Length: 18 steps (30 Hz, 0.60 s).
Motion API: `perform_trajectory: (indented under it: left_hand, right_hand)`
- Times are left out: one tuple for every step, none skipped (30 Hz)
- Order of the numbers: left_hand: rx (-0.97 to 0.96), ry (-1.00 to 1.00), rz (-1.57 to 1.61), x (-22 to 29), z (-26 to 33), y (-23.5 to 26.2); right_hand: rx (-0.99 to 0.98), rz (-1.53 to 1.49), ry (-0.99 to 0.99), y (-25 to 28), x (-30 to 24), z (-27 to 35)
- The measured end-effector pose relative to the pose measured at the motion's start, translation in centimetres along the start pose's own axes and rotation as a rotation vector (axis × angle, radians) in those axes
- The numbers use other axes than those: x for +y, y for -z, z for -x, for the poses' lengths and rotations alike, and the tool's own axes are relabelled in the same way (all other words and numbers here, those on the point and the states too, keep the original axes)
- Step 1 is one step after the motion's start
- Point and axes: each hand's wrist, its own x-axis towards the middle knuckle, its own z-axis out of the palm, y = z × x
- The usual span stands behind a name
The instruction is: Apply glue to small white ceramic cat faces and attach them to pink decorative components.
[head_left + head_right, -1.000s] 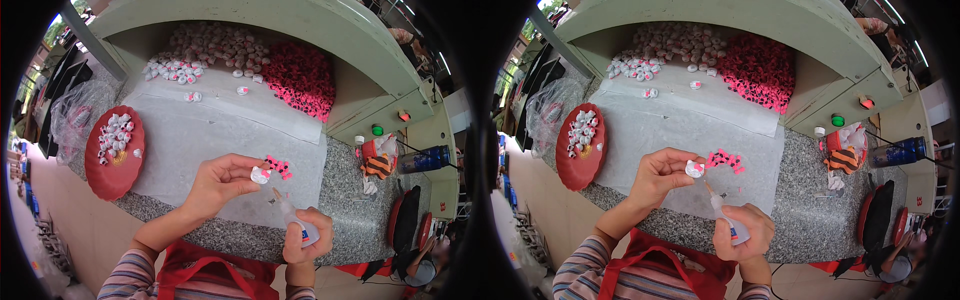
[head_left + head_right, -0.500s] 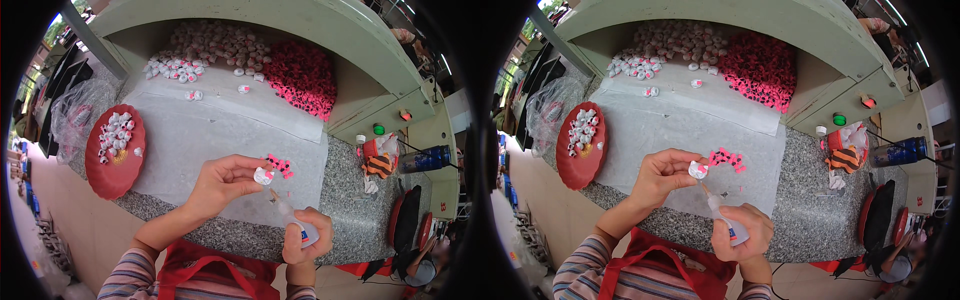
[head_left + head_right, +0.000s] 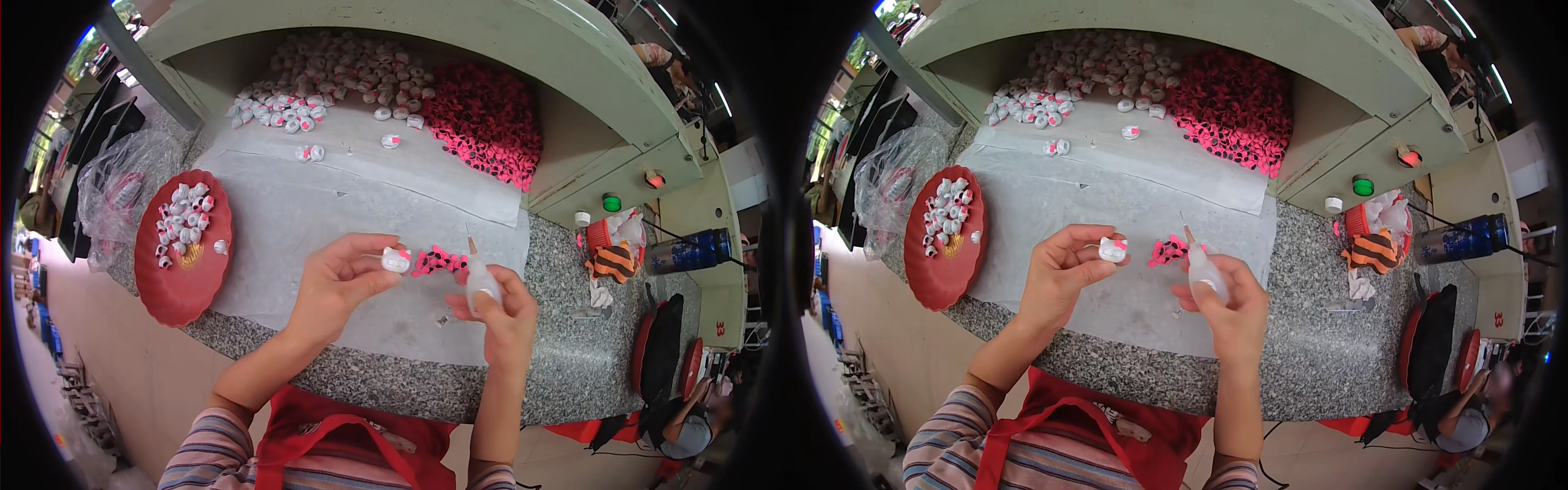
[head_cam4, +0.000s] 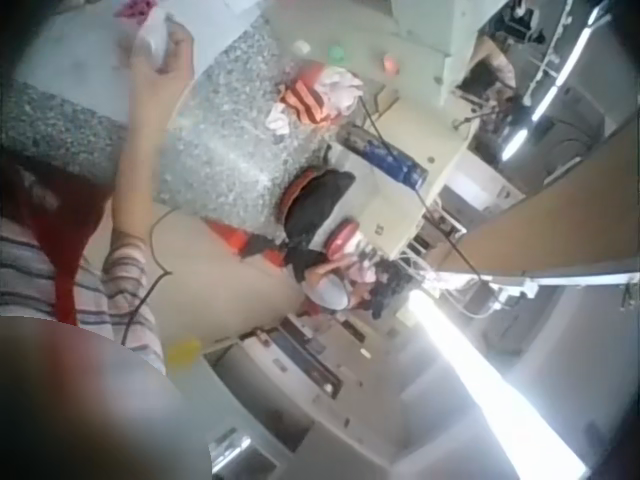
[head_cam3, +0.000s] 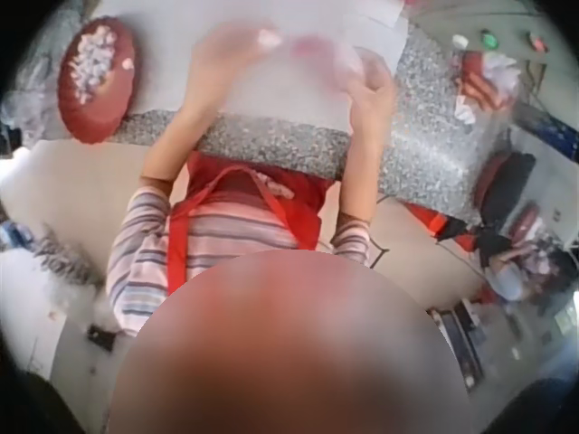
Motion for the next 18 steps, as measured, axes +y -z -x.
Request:
perform_trajectory:
  left_hand:
    - [0.047, -0.006, 0.008, -0.4, 0.0, 0.5]
    - [0.037, -0.005, 0.013, -0.6, 0.0, 0.8]
    - [0.086, -0.037, 0.027, -1.0, -0.1, 1.1]
    - [0.143, -0.068, 0.042, -1.2, 0.0, 1.4]
    - [0.176, -0.061, 0.063, -1.0, -0.1, 1.3]
    - [0.182, -0.064, 0.066, -0.9, -0.2, 1.5]
    - [0.192, -0.091, 0.071, -0.8, -0.3, 1.6]
    - [0.201, -0.118, 0.075, -0.7, -0.4, 1.7]
    - [0.203, -0.12, 0.078, -0.7, -0.4, 1.7]
    - [0.196, -0.122, 0.08, -0.7, -0.5, 1.8]
    - [0.187, -0.125, 0.082, -0.8, -0.5, 1.7]
    - [0.189, -0.128, 0.081, -0.9, -0.4, 1.7]
    - [0.18, -0.108, 0.068, -1.1, -0.3, 1.6]
    - [0.171, -0.088, 0.055, -1.2, -0.2, 1.5]
    - [0.175, -0.091, 0.054, -1.3, -0.1, 1.3]
    - [0.119, -0.059, 0.039, -1.4, 0.1, 0.9]
    - [0.063, -0.026, 0.024, -1.5, 0.3, 0.5]
    - [0.063, -0.025, 0.022, -1.5, 0.4, 0.1]
  right_hand:
    - [-0.048, -0.074, -0.086, -0.2, 1.4, -0.8]
    - [-0.039, -0.069, -0.08, 0.0, 2.8, -1.5]
    - [-0.059, 0.209, 0.015, 0.2, 4.5, -2.2]
    - [-0.086, 0.488, 0.104, -0.2, 5.1, -2.5]
    - [-0.086, 0.492, 0.103, -0.5, 5.2, -2.5]
    - [-0.07, 0.733, 0.238, -1.3, 4.8, -2.5]
    - [-0.052, 0.972, 0.377, -1.9, 4.7, -2.4]
    - [-0.057, 0.974, 0.38, -2.2, 4.8, -2.3]
    - [-0.037, 1.039, 0.468, -2.3, 5.1, -2.1]
    - [-0.016, 1.102, 0.556, -2.3, 5.3, -2.0]
    - [-0.015, 1.104, 0.558, -2.1, 5.2, -2.1]
    - [-0.001, 1.031, 0.626, -2.0, 5.2, -2.4]
    - [0.015, 0.957, 0.692, -1.9, 4.9, -2.6]
    - [0.015, 0.954, 0.693, -1.5, 4.4, -2.4]
    - [0.011, 0.619, 0.331, -1.5, 3.1, -1.9]
    - [0.005, 0.279, -0.029, -1.2, 2.1, -1.4]
    - [-0.001, 0.278, -0.03, -0.8, 1.6, -1.2]
    - [-0.012, 0.279, -0.031, -0.3, 1.3, -1.0]
